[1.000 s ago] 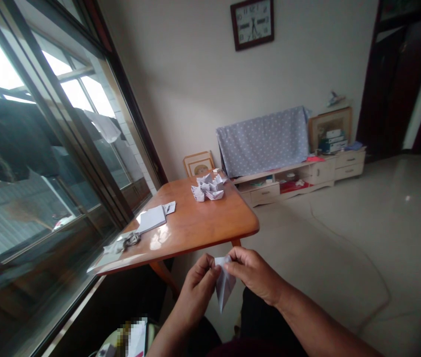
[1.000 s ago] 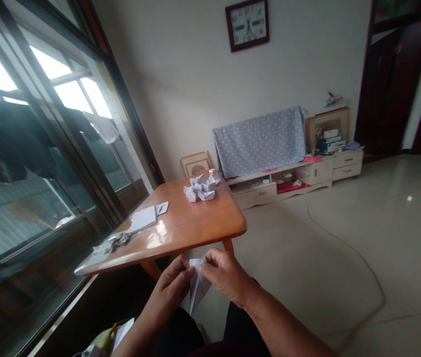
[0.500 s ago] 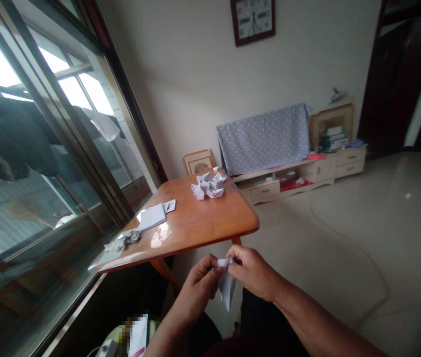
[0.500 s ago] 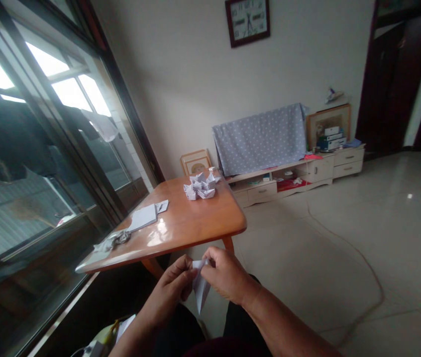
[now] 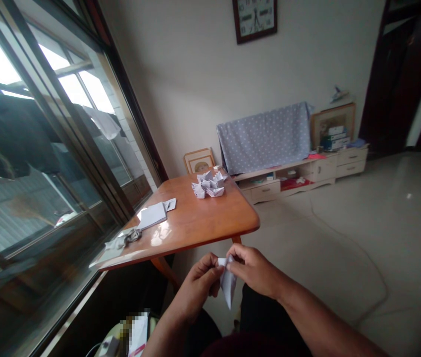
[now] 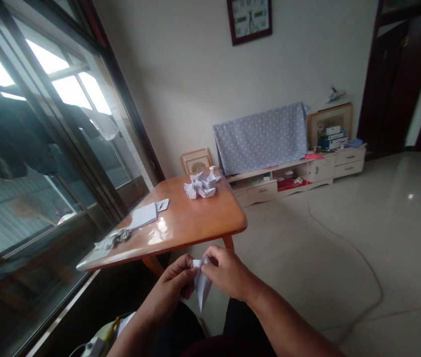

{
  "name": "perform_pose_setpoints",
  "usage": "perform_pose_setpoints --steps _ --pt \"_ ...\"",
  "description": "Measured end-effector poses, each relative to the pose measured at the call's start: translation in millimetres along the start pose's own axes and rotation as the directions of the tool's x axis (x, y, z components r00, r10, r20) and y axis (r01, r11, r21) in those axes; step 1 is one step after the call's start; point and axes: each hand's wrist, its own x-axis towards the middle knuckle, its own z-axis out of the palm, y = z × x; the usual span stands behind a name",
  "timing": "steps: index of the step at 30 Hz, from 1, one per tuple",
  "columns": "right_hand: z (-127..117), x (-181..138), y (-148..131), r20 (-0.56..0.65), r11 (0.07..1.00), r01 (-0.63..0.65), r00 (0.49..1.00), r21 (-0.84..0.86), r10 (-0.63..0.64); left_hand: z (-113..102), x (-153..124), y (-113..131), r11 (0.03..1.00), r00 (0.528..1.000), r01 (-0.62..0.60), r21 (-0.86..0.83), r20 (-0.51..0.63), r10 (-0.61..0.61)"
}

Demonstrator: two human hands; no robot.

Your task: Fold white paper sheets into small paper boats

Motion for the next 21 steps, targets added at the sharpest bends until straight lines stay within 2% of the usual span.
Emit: perform_pose_setpoints --steps 3,5,11,16,21 --pt "-3.8 -1.8 -2.7 0.068 0.982 -0.073 0.996 0.173 0.062 -1.7 0.2 -1.3 1.000 1.000 -0.002 -0.019 -0.012 0.002" --pt "-4.2 -1.8 -1.5 0.054 0.982 -0.075 0.996 0.172 0.067 -2.1 0.5 -1.4 1.000 1.000 -0.003 -0.014 -0.009 0.003" --pt "-0.7 1.0 8.0 -0.077 0.998 -0.022 0.997 -0.054 0.017 -1.0 1.4 -0.1 0.999 1.000 -0.024 0.027 0.012 0.024" --pt "-0.3 1.2 8.7 -0.151 0.965 0.006 0.987 -0.261 -0.047 0.9 1.0 3.7 0.992 0.998 -0.064 0.111 0.024 0.062" --pt "-1.8 1.6 11.2 -0.148 0.952 0.015 0.987 -0.307 -0.063 2.7 0.3 7.1 0.990 0.998 -0.049 0.134 0.045 0.043"
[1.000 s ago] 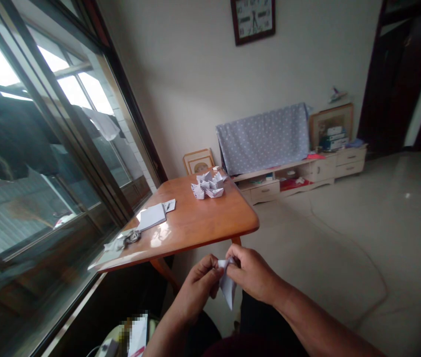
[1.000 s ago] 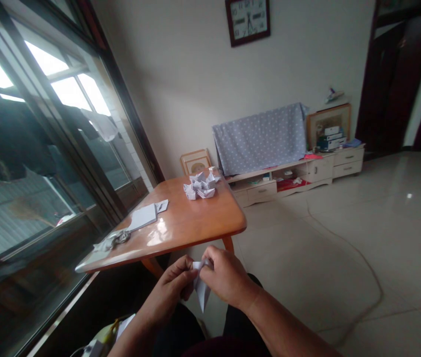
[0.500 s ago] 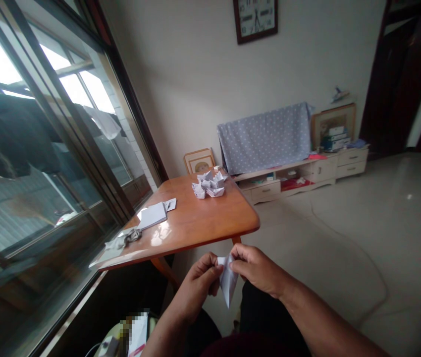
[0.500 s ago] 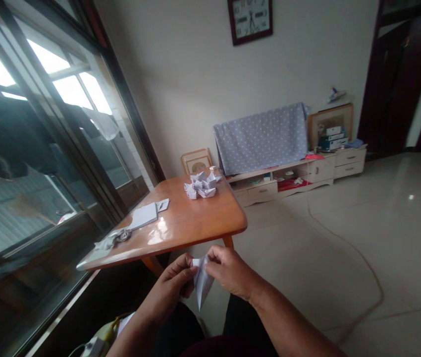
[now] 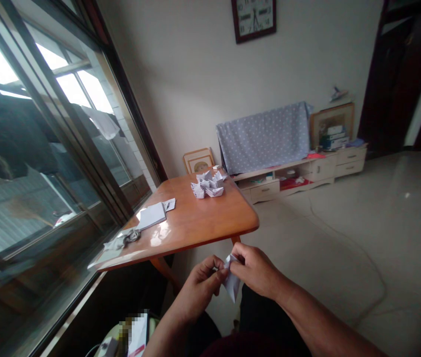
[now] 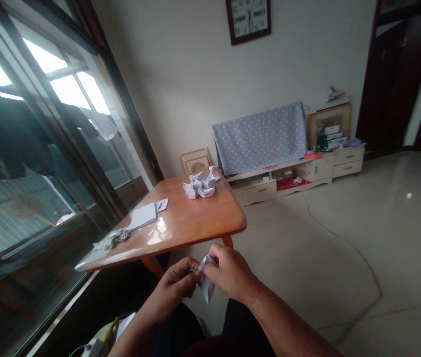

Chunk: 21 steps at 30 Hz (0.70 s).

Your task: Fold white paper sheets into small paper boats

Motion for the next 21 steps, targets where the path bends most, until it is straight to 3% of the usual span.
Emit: perform_pose_setpoints --steps 12,18,21 --pt "2.4 0.6 -2.5 -0.027 0.999 0.052 0.998 -0.001 -0.052 4.0 7.4 -9.2 0.984 0.995 0.004 -0.178 -0.099 -0.022" --pt "-7.0 0.2 -3.9 0.175 0.951 -0.074 0.984 0.301 0.022 4.0 12.6 -14.1 0.973 0.997 0.005 -0.230 -0.077 -0.023" --pt "-11.4 0.2 -1.4 0.187 0.909 -0.127 0.981 0.397 0.055 3.0 11.5 -16.1 0.973 0.997 0.015 -0.229 -0.066 -0.031"
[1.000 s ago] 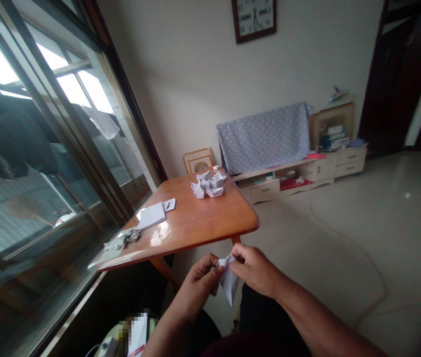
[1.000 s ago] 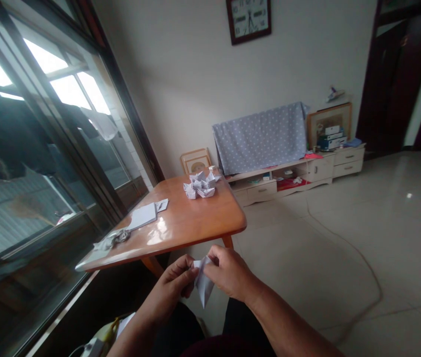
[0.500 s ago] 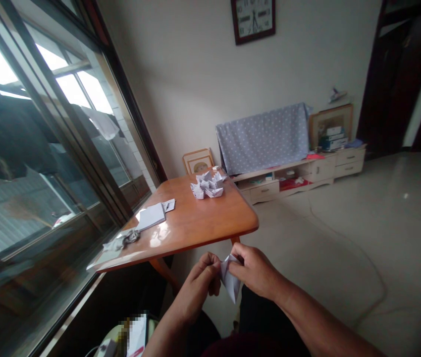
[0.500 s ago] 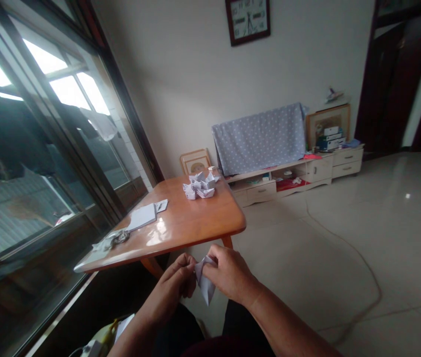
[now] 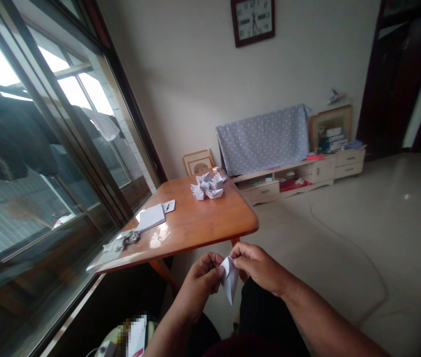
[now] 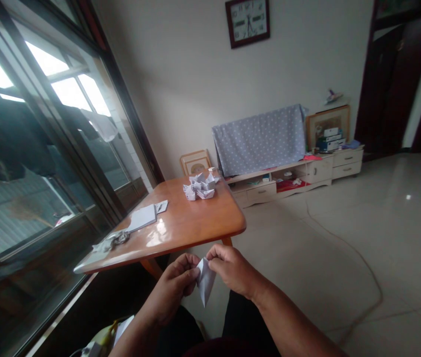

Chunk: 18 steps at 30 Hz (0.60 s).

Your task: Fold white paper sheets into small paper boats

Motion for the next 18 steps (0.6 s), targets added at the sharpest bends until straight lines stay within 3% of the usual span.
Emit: perform_pose_setpoints --steps 8,18 --pt "-1.0 0.6 1.9 -0.005 0.999 0.022 1.000 0.042 -0.022 2.6 -0.5 4.1 0.998 0.997 0.070 0.007 0.036 -0.070" --pt "-5.1 -1.9 4.5 0.165 0.985 -0.026 0.986 0.173 -0.003 2.6 -3.5 9.2 0.990 0.994 0.098 -0.099 0.051 -0.094"
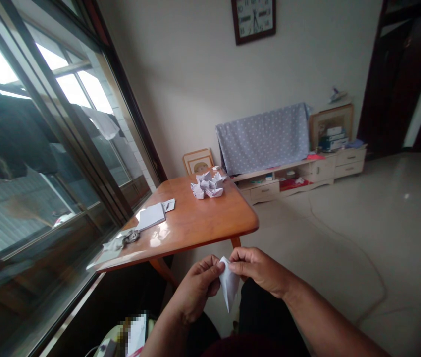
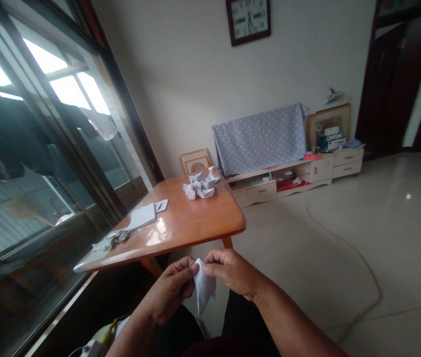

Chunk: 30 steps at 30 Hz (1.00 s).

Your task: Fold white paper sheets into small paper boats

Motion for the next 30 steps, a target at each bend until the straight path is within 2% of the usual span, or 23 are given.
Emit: perform_pose_setpoints --steps 12,19,22,25,27,30 --pt "1.9 3.2 6.3 -0.017 0.997 -0.012 1.000 0.077 0.013 -0.3 3.2 2.5 0.999 1.000 -0.021 -0.043 -0.002 0.020" --pt "4.2 10.5 8.8 -0.193 0.994 0.013 0.981 0.105 0.008 3.5 4.7 2.5 0.970 0.974 -0.145 0.196 -0.146 0.175" --pt "3.9 13.4 7.4 -0.316 0.996 0.034 0.949 0.087 -0.005 1.8 2.2 -0.4 0.903 0.956 -0.187 0.388 -0.139 0.257" --pt "4.6 16.2 7.2 -0.388 0.994 0.055 0.922 0.090 -0.016 2.1 1.3 -5.5 0.837 0.958 -0.178 0.518 -0.104 0.268" --pt "5.4 17.5 7.1 -0.388 0.993 0.047 0.921 0.104 -0.003 3.0 2.8 -8.8 0.835 0.957 -0.173 0.522 -0.113 0.269" --pt "5.0 17.4 5.4 -0.341 0.993 0.061 0.940 0.100 -0.024 2.1 6.6 -12.0 0.910 0.958 -0.133 0.393 -0.185 0.219"
